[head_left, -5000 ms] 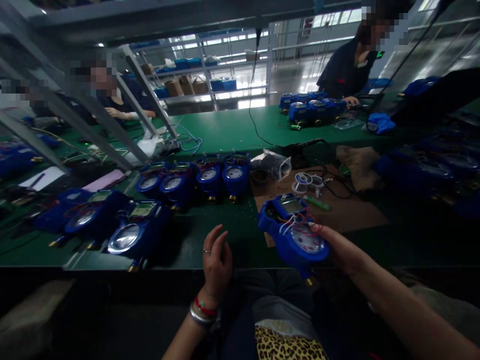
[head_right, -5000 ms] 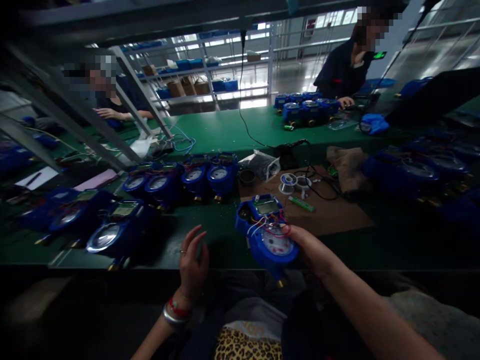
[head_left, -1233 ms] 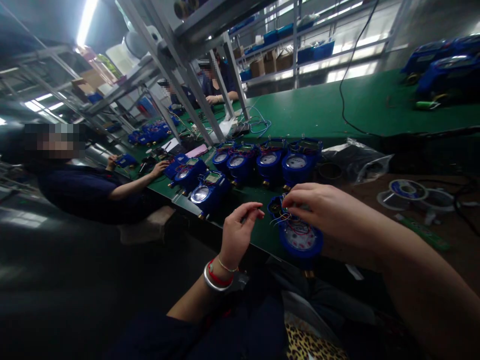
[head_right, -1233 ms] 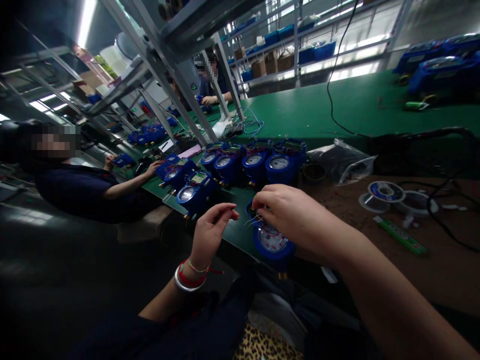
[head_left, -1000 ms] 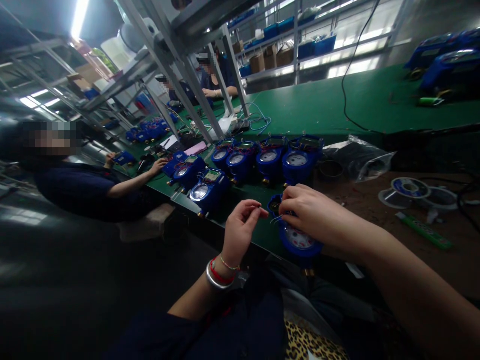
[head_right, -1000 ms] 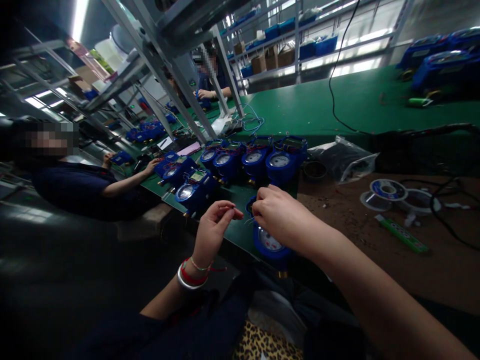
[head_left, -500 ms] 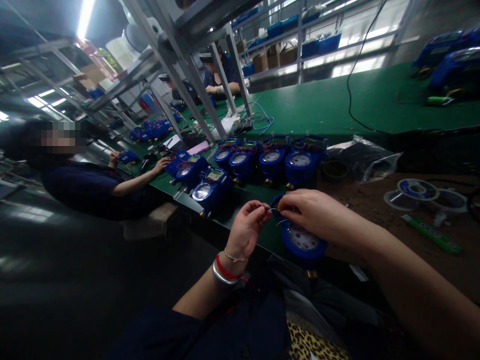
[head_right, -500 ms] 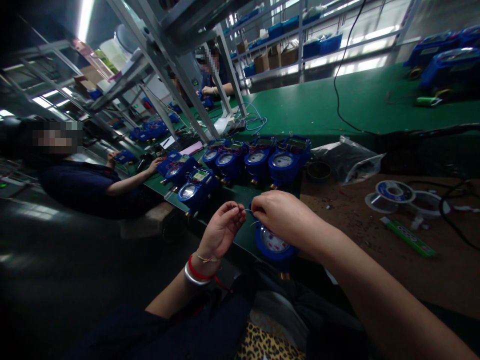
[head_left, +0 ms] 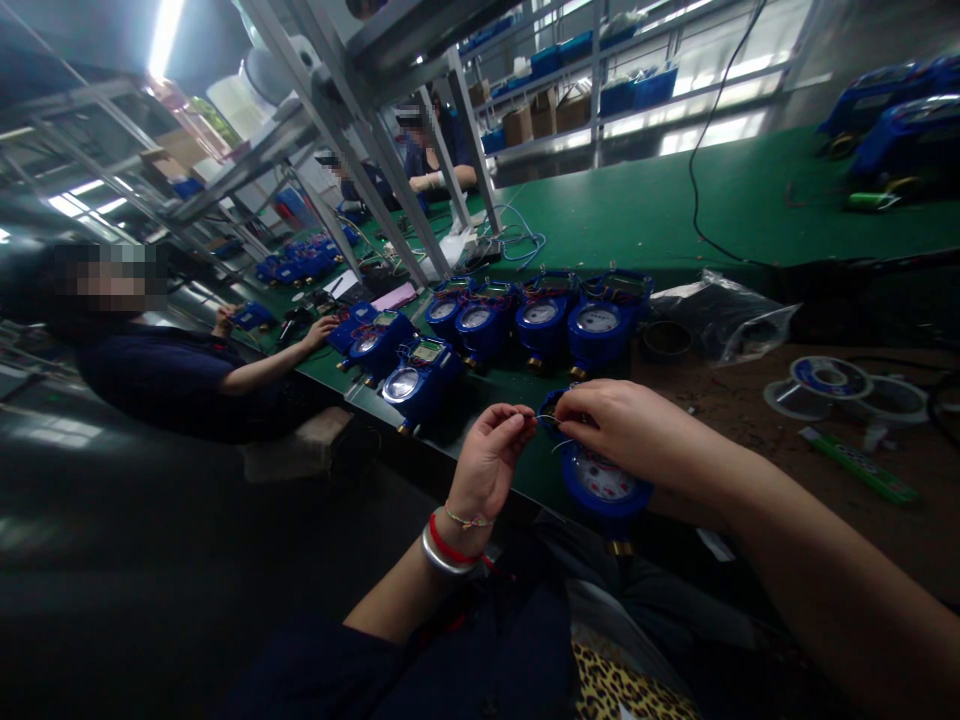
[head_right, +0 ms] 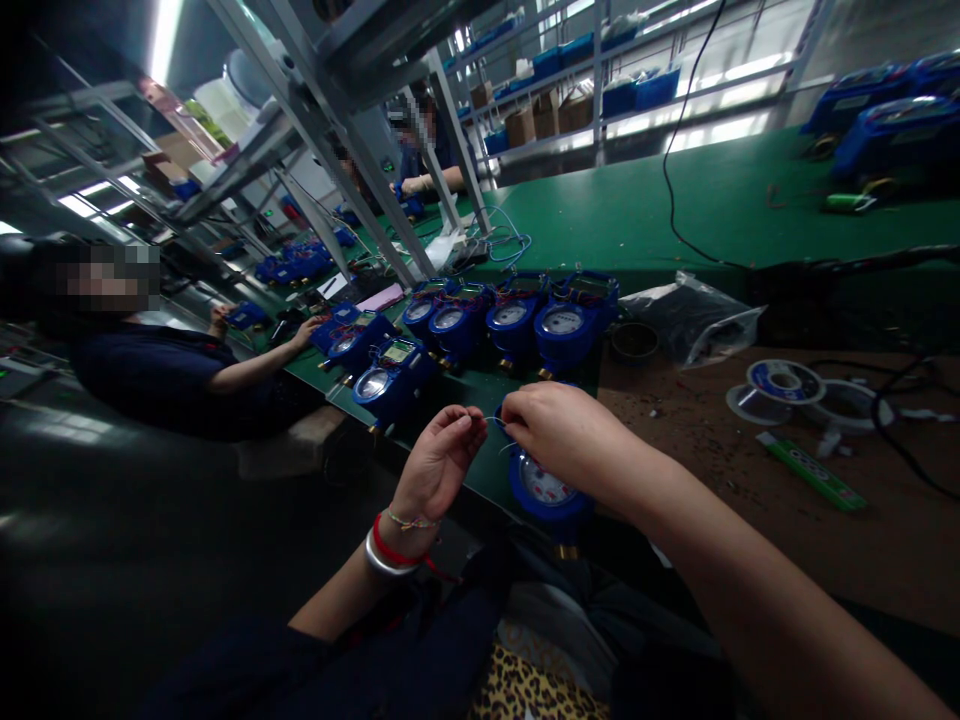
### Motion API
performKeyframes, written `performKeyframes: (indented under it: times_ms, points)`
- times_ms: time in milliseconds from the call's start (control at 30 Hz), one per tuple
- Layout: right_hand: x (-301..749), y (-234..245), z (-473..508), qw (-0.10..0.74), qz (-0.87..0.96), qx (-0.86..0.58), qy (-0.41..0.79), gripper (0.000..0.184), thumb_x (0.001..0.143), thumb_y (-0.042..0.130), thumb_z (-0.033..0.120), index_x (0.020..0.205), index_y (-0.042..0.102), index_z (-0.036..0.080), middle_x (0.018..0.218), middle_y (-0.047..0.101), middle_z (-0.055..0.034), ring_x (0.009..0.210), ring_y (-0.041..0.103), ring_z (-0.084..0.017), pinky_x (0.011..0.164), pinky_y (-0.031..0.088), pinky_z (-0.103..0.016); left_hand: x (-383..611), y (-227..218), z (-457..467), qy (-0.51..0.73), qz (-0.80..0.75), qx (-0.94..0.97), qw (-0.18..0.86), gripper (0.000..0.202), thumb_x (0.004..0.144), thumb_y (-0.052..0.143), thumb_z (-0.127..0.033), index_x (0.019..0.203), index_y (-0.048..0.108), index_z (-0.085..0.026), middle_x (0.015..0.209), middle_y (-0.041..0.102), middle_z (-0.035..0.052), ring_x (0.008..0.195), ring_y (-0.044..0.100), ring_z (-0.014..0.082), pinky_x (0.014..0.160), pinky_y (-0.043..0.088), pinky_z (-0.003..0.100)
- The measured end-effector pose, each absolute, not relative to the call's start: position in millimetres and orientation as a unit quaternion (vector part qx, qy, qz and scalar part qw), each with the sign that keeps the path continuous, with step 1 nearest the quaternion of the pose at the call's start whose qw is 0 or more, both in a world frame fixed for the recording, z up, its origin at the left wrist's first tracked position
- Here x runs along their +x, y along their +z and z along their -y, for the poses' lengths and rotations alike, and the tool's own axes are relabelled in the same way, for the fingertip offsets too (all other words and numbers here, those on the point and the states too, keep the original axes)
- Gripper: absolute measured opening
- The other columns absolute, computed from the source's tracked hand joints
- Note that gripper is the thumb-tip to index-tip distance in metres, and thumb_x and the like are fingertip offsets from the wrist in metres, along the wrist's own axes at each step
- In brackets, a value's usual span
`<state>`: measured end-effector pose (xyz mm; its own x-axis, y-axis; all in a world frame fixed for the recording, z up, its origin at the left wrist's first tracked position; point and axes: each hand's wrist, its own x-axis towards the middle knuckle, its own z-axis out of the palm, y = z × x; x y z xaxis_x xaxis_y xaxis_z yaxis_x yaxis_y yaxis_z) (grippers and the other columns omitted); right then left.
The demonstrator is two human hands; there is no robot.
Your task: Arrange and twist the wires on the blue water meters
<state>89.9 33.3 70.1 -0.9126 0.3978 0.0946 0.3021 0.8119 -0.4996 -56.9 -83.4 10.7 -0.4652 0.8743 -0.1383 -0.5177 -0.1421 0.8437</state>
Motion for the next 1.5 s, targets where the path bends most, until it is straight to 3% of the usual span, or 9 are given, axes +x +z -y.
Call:
performKeyframes:
  times_ms: [800, 1067, 1300, 1500]
  points:
    - [91.0, 63.1, -34.8, 0.102, 0.951, -0.165, 0.243, 0.019, 0.091, 0.053, 0.016, 0.091, 0.072, 0.018, 0.090, 0.069, -0.0046, 0.084, 0.062, -0.018, 0.072, 0.040, -0.025, -49.4, 10.7, 81.0, 0.715, -0.472, 0.228, 0.463, 0.021, 0.070, 0.078, -0.019, 0.082, 0.061, -0.016, 0.093, 0.065, 0.0015, 0.087, 0.061, 0.0122, 0.086, 0.046, 0.025]
    - [91.8, 65.0, -33.4, 0.119, 0.931, -0.191, 0.287, 0.015, 0.090, 0.054, 0.014, 0.096, 0.068, 0.015, 0.090, 0.068, -0.0037, 0.083, 0.062, -0.017, 0.071, 0.039, -0.024, -47.2, 5.9, 76.5, 0.676, -0.511, 0.341, 0.406, 0.015, 0.076, 0.075, -0.019, 0.085, 0.063, -0.016, 0.094, 0.064, 0.0026, 0.095, 0.058, 0.0152, 0.090, 0.043, 0.027]
    - [93.3, 65.4, -32.7, 0.117, 0.924, -0.196, 0.308, 0.009, 0.087, 0.057, 0.011, 0.092, 0.064, 0.015, 0.085, 0.065, -0.0023, 0.078, 0.058, -0.015, 0.066, 0.037, -0.022, -43.1, 9.9, 74.1, 0.637, -0.540, 0.400, 0.378, 0.016, 0.076, 0.076, -0.023, 0.085, 0.065, -0.016, 0.091, 0.064, 0.0022, 0.090, 0.059, 0.0152, 0.084, 0.046, 0.025]
    - [95.1, 67.1, -34.8, 0.105, 0.929, -0.196, 0.297, 0.010, 0.088, 0.056, 0.010, 0.092, 0.064, 0.015, 0.086, 0.065, -0.0031, 0.079, 0.058, -0.016, 0.068, 0.037, -0.023, -41.9, 16.8, 77.6, 0.606, -0.560, 0.463, 0.324, 0.017, 0.082, 0.072, -0.024, 0.096, 0.065, -0.018, 0.096, 0.066, 0.0040, 0.094, 0.061, 0.0172, 0.088, 0.048, 0.028]
